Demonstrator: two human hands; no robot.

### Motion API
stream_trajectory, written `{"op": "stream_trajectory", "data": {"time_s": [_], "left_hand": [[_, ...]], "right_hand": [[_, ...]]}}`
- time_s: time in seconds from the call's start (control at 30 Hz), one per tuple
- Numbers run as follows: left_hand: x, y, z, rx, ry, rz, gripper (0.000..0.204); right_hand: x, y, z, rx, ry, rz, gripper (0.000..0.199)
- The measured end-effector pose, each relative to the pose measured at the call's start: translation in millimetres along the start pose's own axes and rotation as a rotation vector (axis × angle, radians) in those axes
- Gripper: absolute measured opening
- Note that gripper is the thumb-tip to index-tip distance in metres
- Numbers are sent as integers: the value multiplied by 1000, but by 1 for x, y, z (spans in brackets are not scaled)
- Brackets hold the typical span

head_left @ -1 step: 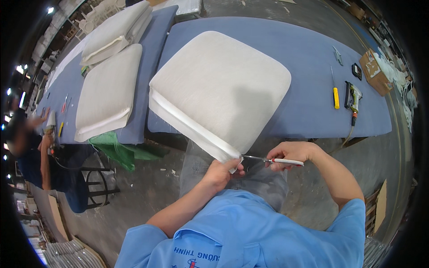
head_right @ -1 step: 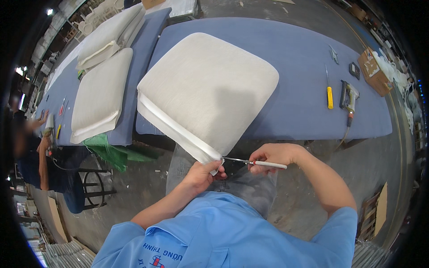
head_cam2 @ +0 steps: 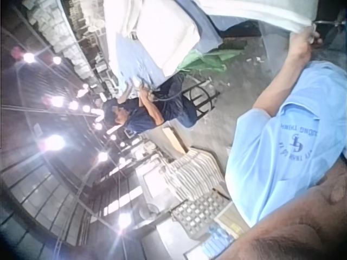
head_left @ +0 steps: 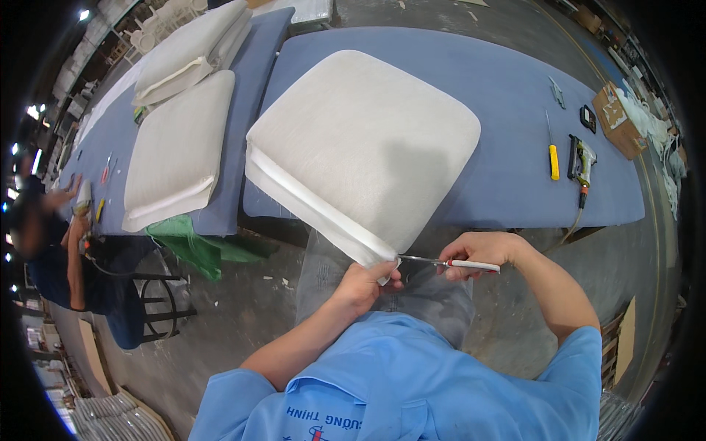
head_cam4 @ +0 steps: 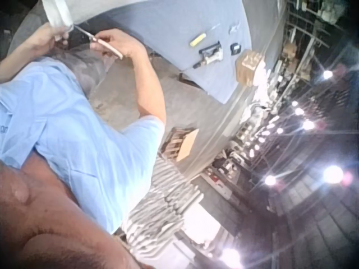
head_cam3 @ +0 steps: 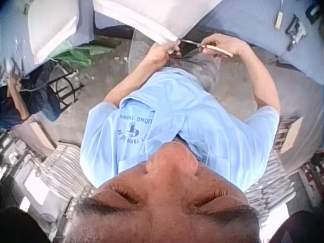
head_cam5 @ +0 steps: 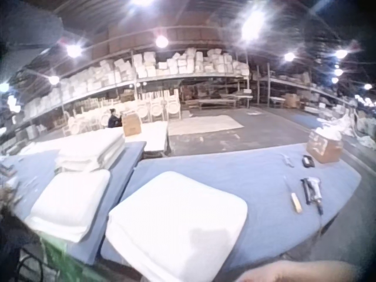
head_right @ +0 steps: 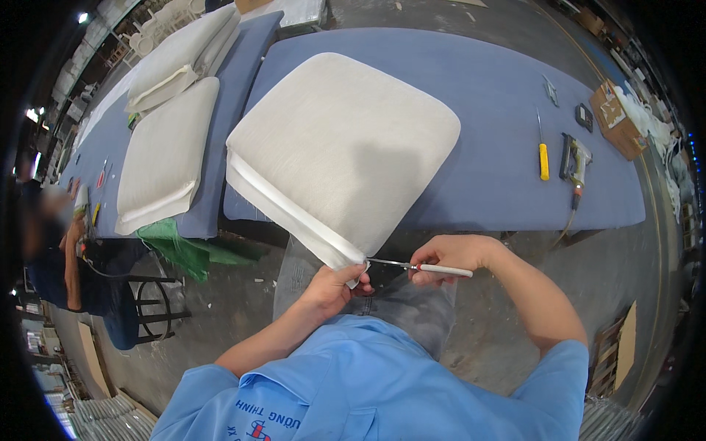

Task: The person staples the edge of a white cushion, then uses a screwdriver and scissors to trim excess fabric along the seam. The person stacks the finished cushion with others and repeats the trimming process on a second cushion.

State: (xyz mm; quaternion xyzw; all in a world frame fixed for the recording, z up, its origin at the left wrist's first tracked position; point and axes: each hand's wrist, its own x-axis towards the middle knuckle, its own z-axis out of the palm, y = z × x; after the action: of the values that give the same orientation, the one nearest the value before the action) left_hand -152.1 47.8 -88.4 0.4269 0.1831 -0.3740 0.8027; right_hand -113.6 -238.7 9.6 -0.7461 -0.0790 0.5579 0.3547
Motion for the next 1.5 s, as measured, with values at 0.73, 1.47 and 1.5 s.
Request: {"op": "stream_trajectory", "data": {"time_s": [0.73,1.47,1.5], "left_hand": [[6,-15,-7,-154,-23,-82,13],[6,-26,-8,-153,11,-28,19],[4,-25,-8,-152,7,-26,19]], "right_hand": [[10,-46,-40,-287,-104,136,59],[24,-68,-45,-496,-110,169,68],[23,-66,-45,-497,-108,168,66]]}}
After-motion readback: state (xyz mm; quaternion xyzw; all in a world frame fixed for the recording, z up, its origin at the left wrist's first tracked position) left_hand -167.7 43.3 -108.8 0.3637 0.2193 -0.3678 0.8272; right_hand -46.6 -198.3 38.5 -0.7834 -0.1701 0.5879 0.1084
